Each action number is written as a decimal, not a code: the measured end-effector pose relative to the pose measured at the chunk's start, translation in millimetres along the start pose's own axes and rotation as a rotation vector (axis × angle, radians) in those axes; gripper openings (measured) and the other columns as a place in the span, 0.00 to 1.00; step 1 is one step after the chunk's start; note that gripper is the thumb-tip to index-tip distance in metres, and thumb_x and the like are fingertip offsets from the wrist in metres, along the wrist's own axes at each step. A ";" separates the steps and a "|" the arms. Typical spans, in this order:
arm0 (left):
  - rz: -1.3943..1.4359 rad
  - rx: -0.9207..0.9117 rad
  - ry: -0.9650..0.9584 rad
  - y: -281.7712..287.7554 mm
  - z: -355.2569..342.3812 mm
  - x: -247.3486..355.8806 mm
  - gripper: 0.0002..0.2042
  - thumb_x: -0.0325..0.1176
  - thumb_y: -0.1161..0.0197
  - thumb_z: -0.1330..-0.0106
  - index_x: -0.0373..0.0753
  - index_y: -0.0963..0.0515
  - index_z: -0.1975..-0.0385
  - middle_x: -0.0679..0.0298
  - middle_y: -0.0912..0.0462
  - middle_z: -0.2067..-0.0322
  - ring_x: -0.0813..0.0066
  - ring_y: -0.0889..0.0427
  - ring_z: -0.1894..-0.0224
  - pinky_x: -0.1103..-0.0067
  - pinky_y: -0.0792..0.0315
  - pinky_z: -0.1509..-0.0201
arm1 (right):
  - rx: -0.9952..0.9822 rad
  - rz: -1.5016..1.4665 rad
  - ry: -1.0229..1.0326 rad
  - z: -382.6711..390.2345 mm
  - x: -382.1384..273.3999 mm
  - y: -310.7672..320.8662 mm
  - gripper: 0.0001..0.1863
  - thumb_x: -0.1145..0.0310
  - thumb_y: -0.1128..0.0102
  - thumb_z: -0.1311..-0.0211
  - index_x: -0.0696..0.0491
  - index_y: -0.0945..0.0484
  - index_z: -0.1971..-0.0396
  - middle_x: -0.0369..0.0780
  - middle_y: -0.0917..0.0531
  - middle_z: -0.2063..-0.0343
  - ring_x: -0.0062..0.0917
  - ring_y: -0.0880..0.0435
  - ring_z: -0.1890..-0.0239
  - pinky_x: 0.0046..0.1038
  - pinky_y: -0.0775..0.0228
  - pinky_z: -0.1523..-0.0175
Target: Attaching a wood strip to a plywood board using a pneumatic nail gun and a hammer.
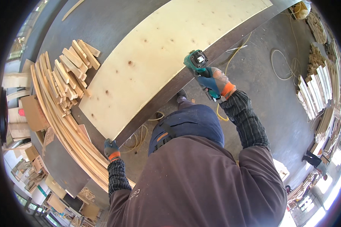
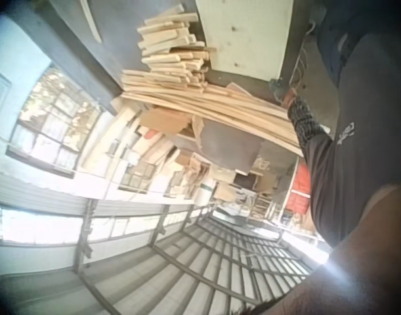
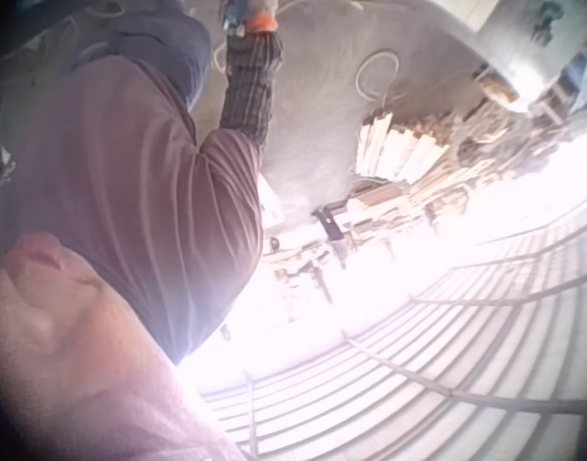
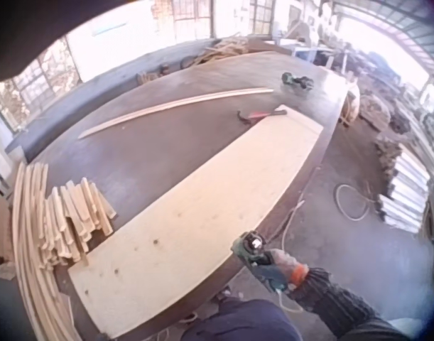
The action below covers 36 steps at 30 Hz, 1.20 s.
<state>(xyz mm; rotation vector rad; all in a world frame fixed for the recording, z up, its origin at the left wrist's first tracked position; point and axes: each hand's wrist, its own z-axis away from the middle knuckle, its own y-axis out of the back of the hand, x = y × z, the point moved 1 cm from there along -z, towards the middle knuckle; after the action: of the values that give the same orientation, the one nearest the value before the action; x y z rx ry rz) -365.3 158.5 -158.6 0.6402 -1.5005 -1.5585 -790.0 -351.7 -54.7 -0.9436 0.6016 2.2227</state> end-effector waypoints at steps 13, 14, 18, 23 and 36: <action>-0.010 -0.110 0.066 6.3 0.1 5.7 0.18 0.35 0.37 0.28 0.33 0.21 0.42 0.47 0.15 0.45 0.50 0.16 0.42 0.65 0.23 0.37 | 0.057 -0.117 0.018 -14.2 5.5 42.9 0.10 0.68 0.34 0.34 0.55 0.17 0.57 0.31 0.19 0.76 0.13 0.23 0.78 0.21 0.31 0.75; -0.013 -0.122 0.064 5.3 -1.9 4.2 0.19 0.35 0.37 0.28 0.33 0.21 0.42 0.47 0.16 0.45 0.50 0.16 0.41 0.65 0.23 0.37 | 0.068 -0.110 0.019 -15.7 5.6 48.7 0.09 0.68 0.34 0.34 0.55 0.17 0.57 0.31 0.19 0.76 0.13 0.23 0.78 0.21 0.31 0.75; -0.101 -0.185 0.047 9.0 -5.8 1.9 0.20 0.32 0.37 0.28 0.32 0.23 0.40 0.47 0.16 0.44 0.49 0.17 0.40 0.65 0.24 0.35 | 0.085 -0.139 0.020 -23.0 10.7 67.1 0.19 0.68 0.33 0.38 0.55 0.16 0.47 0.30 0.20 0.74 0.14 0.23 0.76 0.21 0.31 0.72; -0.088 -0.251 0.020 19.7 -4.0 7.3 0.23 0.23 0.43 0.32 0.30 0.27 0.36 0.42 0.20 0.40 0.45 0.20 0.37 0.63 0.26 0.32 | 0.151 -0.150 0.086 -31.9 15.5 82.4 0.12 0.65 0.32 0.38 0.54 0.15 0.57 0.30 0.20 0.76 0.14 0.23 0.75 0.23 0.30 0.71; -0.091 -0.296 0.133 13.5 3.1 10.5 0.29 0.21 0.47 0.34 0.33 0.32 0.30 0.39 0.22 0.37 0.44 0.20 0.37 0.65 0.27 0.33 | 0.227 -0.128 0.040 -45.3 16.4 125.6 0.17 0.64 0.34 0.35 0.54 0.17 0.49 0.32 0.21 0.73 0.16 0.22 0.77 0.23 0.27 0.71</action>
<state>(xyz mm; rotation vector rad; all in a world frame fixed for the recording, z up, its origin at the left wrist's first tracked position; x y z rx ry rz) -370.1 152.5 -143.1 0.6318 -1.1279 -1.7294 -866.8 -460.1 -76.2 -0.8849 0.7714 1.9784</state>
